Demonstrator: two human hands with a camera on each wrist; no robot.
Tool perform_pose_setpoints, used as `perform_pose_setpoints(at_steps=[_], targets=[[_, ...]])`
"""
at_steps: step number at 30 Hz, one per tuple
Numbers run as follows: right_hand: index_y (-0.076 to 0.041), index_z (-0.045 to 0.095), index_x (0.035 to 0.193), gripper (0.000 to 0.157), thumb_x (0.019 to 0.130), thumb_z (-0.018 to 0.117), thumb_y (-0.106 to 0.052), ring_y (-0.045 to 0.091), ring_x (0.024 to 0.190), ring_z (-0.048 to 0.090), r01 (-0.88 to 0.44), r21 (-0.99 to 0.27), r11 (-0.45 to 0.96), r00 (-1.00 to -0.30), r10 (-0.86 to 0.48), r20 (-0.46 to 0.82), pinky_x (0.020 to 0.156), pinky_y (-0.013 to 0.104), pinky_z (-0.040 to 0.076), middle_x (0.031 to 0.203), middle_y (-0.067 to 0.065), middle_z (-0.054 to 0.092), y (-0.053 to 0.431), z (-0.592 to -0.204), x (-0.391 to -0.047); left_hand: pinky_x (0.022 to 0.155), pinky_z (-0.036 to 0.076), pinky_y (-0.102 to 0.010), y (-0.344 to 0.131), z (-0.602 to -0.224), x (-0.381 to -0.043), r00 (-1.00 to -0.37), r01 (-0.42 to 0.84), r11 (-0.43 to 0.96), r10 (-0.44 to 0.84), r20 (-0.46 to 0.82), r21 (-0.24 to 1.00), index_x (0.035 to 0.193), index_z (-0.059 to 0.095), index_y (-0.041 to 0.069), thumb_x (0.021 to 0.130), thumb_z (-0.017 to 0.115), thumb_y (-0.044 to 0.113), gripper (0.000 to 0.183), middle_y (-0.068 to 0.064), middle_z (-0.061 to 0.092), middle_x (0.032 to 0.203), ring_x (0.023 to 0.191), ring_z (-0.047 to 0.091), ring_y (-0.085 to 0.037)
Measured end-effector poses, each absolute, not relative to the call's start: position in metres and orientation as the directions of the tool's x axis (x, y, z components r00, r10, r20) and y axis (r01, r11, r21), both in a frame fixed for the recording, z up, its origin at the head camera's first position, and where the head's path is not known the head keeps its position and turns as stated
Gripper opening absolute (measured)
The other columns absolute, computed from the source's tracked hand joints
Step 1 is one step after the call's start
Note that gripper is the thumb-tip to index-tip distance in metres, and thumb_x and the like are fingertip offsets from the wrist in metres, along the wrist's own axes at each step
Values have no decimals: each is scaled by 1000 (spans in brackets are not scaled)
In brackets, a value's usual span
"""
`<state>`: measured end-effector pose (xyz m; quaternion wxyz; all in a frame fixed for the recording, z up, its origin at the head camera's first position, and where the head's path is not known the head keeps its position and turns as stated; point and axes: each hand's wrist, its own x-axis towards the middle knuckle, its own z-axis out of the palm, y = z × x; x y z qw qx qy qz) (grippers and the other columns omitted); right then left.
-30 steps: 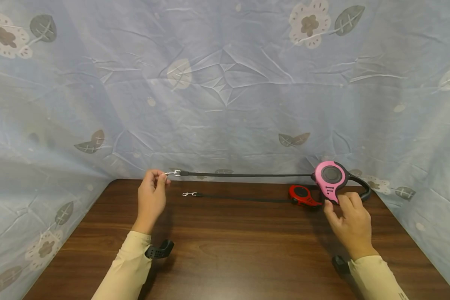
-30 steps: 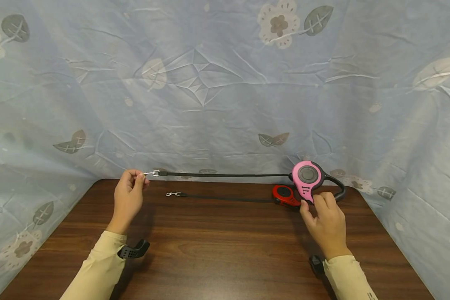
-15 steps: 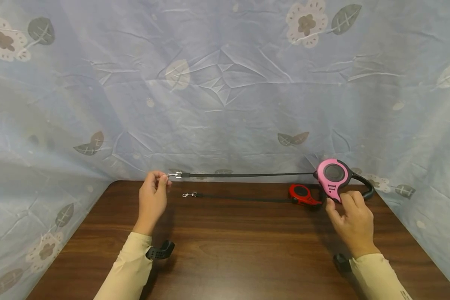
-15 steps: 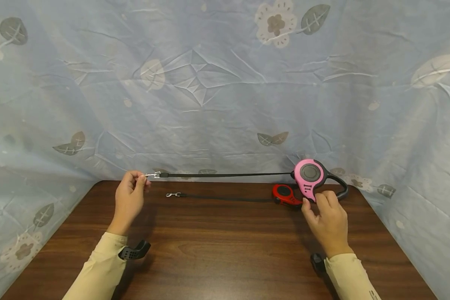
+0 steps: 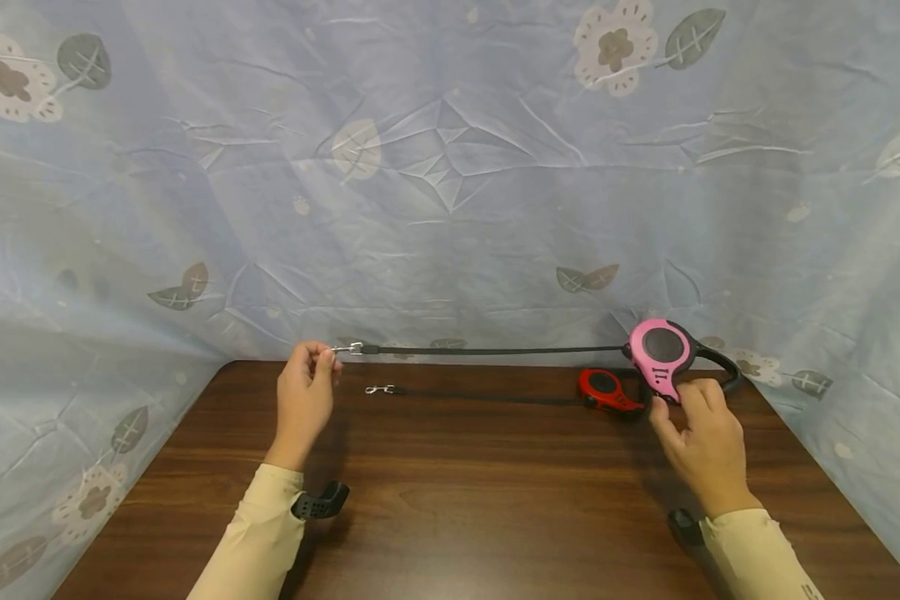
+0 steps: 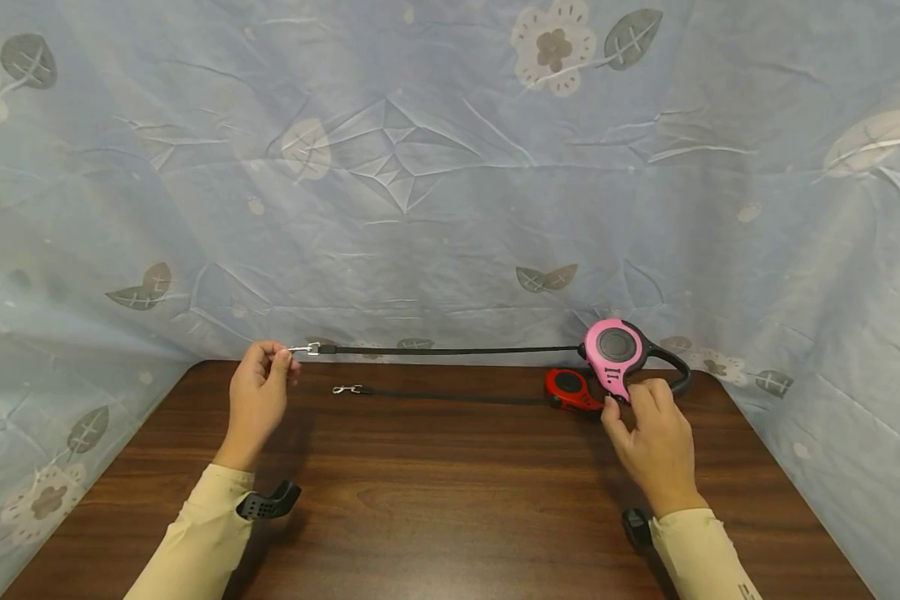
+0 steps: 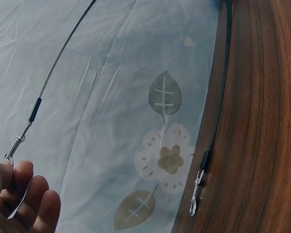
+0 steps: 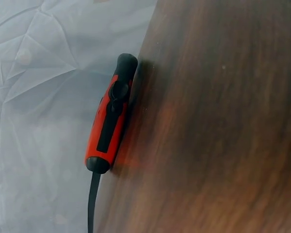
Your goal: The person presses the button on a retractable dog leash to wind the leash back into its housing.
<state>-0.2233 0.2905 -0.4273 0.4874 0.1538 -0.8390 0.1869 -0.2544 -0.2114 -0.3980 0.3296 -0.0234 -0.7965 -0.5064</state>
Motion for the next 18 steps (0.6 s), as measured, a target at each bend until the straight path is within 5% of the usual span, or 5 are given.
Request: perform_pose_setpoints(at_steps=[7, 18], targets=[[-1, 55, 75, 32, 83, 53, -31, 26, 65, 51, -470, -92, 878, -359, -95, 928, 53, 41, 39, 82, 15, 52, 286, -424, -224, 57, 45, -19, -210, -400, -254, -791, 380, 482, -273, 547, 789, 96, 55, 5, 98, 53, 22, 17, -7, 64, 79, 68, 60, -27], [5, 57, 88, 39, 84, 53, -34, 24, 68, 46, -467, -158, 870, -429, -67, 901, 58, 35, 36, 88, 17, 50, 285, -426, -223, 58, 47, -19, -210, -400, -256, -795, 391, 469, -261, 547, 792, 96, 56, 3, 98, 53, 19, 17, -7, 64, 79, 68, 61, -29]])
